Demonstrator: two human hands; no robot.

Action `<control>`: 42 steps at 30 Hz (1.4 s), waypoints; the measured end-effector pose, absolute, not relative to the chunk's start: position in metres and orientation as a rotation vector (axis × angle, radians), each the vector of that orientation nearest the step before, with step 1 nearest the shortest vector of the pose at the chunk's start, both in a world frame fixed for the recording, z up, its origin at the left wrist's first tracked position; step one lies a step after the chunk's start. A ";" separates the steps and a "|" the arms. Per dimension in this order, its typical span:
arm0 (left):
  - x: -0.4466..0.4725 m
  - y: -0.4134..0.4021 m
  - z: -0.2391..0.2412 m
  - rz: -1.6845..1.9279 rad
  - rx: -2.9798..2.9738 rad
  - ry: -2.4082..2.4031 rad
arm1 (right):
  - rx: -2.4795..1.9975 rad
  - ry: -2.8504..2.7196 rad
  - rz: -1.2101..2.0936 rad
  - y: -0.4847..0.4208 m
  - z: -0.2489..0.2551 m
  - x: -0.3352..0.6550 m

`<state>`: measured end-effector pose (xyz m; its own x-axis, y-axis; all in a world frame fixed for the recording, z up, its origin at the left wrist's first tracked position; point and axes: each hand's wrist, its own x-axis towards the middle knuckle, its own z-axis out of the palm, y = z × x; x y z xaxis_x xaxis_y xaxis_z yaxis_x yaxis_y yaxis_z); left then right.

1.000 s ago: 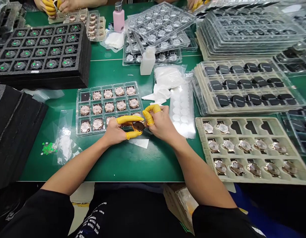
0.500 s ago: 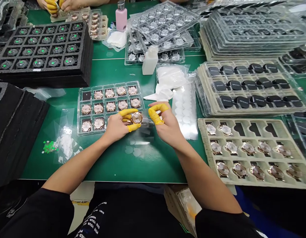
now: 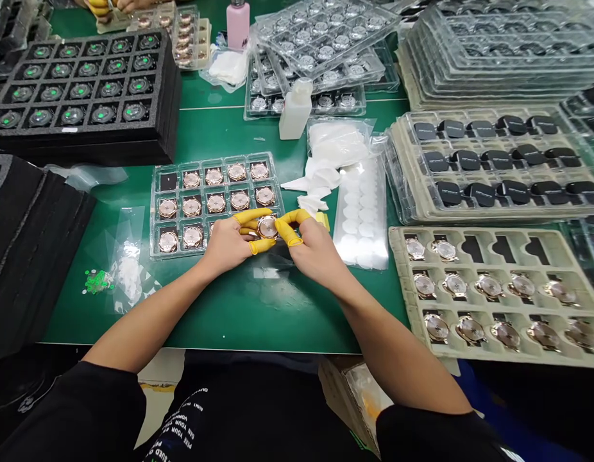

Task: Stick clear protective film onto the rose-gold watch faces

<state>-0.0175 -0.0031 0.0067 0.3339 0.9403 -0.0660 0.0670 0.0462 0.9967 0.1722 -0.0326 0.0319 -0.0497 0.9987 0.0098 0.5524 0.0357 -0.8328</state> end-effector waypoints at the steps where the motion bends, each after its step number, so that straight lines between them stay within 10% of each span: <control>1: -0.018 -0.003 0.006 0.883 1.355 1.019 | -1.576 -1.681 0.887 -0.033 0.032 0.172; 42: -0.017 -0.003 0.013 0.814 1.353 1.041 | -1.575 -1.664 0.871 -0.030 0.030 0.171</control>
